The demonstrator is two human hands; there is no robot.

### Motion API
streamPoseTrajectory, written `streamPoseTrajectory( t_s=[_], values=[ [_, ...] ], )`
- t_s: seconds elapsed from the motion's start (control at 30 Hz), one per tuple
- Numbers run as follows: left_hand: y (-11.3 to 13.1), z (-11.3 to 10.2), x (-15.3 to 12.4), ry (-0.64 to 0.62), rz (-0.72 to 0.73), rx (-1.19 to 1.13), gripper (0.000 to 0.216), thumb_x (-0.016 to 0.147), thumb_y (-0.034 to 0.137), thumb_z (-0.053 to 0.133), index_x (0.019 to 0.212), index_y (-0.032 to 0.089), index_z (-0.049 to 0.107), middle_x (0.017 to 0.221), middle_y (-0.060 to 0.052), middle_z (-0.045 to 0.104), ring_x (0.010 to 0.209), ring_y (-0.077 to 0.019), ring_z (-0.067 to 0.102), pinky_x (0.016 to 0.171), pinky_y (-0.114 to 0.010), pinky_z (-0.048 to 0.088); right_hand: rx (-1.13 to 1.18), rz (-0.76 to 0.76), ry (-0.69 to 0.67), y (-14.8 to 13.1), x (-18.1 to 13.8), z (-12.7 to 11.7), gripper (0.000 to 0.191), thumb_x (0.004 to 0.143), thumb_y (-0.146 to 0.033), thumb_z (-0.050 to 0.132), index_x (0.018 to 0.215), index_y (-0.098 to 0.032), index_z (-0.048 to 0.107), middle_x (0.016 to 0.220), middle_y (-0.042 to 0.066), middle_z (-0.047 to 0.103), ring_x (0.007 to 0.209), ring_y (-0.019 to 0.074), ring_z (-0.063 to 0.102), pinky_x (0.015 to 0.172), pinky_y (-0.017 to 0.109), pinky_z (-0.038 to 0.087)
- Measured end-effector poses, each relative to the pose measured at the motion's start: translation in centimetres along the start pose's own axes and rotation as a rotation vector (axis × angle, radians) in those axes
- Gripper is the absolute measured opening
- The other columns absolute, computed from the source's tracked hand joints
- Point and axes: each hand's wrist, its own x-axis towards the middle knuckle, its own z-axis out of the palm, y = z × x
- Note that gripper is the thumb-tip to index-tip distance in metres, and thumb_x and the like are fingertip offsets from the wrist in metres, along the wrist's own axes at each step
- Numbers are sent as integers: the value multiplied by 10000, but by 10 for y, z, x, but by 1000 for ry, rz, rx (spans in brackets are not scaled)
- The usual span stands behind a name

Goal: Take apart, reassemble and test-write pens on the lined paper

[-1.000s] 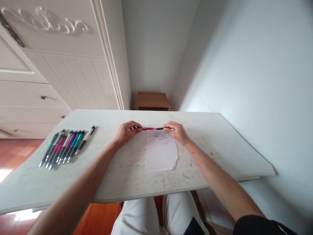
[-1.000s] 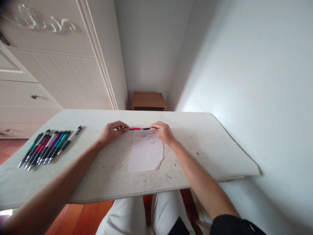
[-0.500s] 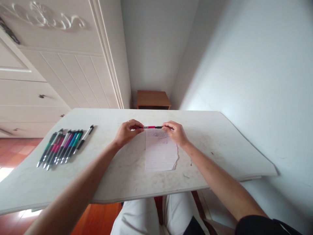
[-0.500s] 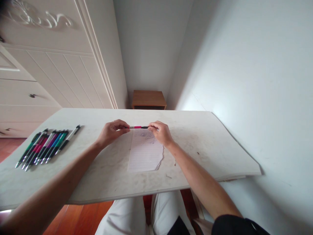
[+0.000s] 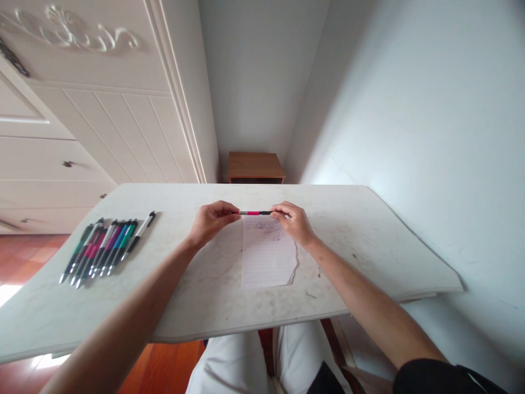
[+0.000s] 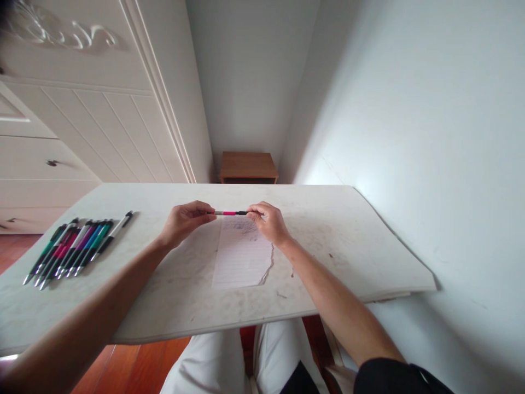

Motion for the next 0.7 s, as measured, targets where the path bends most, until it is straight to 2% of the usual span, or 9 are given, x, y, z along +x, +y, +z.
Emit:
streamPoseTrajectory(
  t_s=[0.3,0.53,0.7],
  values=[
    [5,3,-2,18,-31,-112,426,565,453,867,808,139,711,791,-61,714,718,-178,642,693,-314,530,71,54,0,-3,-1,1,236,868,-413,643,849,-188,711,859,64,698,799,186,644,730,303,517],
    [12,3,-3,13,11,-84,400,630,500,821,747,137,701,820,-75,715,766,-187,637,730,-316,513,75,62,13,-5,-2,3,228,867,-410,642,854,-193,711,865,62,699,807,186,648,747,304,527],
    [7,4,-1,42,-33,-138,460,578,495,853,811,134,688,808,-72,710,735,-184,641,703,-323,519,77,56,-3,-7,-3,4,225,858,-405,651,852,-189,715,843,55,698,773,174,644,727,292,529]
  ],
)
